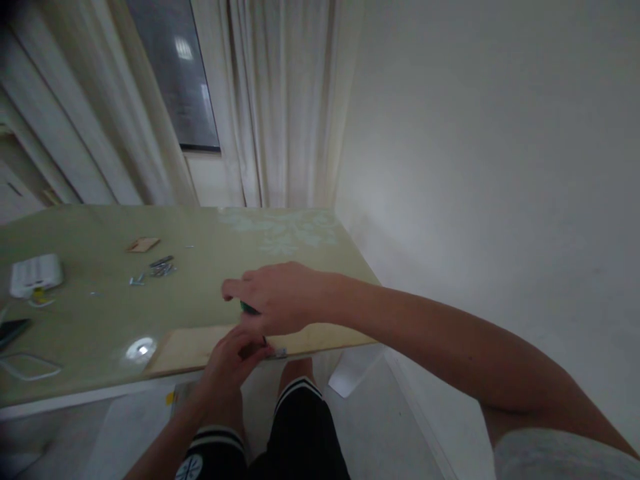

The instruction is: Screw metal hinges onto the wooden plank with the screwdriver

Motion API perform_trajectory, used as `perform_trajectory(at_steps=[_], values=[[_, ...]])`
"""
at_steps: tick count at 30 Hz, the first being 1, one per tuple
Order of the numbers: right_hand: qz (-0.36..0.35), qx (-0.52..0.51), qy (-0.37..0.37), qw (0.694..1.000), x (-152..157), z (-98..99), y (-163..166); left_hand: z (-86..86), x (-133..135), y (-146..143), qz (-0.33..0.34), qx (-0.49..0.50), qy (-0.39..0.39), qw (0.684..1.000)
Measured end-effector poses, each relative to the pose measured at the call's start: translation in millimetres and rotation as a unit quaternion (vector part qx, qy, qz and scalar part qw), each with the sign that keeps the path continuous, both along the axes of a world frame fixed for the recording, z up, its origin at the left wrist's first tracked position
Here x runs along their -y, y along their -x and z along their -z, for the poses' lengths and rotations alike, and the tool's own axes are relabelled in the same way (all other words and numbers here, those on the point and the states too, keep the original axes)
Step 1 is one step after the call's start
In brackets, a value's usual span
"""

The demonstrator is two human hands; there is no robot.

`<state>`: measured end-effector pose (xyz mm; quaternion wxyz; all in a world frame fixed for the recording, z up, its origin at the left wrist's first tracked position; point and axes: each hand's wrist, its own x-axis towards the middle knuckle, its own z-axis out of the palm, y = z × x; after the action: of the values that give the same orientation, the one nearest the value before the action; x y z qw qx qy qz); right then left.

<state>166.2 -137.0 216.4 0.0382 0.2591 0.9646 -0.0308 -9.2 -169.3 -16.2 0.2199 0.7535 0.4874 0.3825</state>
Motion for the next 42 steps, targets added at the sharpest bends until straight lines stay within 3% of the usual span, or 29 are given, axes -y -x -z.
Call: perform_trajectory(at_steps=[3,8,12,17,20,26,30,36,42], values=[[0.08,0.043,-0.058,0.994,2.9,0.3,2.9,-3.6,-0.6,0.4,0.011,0.005,0.009,1.0],[0.034,0.031,-0.037,0.998,4.6,-0.7,2.6,-11.4,-5.6,5.2,0.057,-0.007,0.042,0.997],[0.105,0.05,-0.067,0.991,4.6,-1.2,0.4,-14.4,-9.3,7.1,0.086,-0.013,0.047,0.995],[0.04,0.001,-0.029,0.999,6.2,0.4,-0.2,-17.9,-10.3,6.9,0.11,-0.003,0.049,0.993],[0.095,0.034,-0.058,0.993,9.3,0.9,2.7,-16.0,-11.6,8.1,0.126,0.006,0.045,0.991],[0.055,0.033,-0.07,0.995,12.9,-0.1,2.3,-10.2,-12.3,9.4,0.112,-0.017,0.025,0.993],[0.096,0.05,-0.093,0.99,10.9,3.3,-1.1,-16.1,-9.3,4.9,0.116,-0.034,0.014,0.993],[0.054,-0.032,-0.108,0.992,13.9,12.6,-12.3,-13.0,-6.6,0.9,0.054,-0.005,0.029,0.998],[0.114,-0.142,-0.134,0.974,14.0,23.6,-40.0,-3.7,-11.2,7.9,0.066,0.065,0.094,0.991]])
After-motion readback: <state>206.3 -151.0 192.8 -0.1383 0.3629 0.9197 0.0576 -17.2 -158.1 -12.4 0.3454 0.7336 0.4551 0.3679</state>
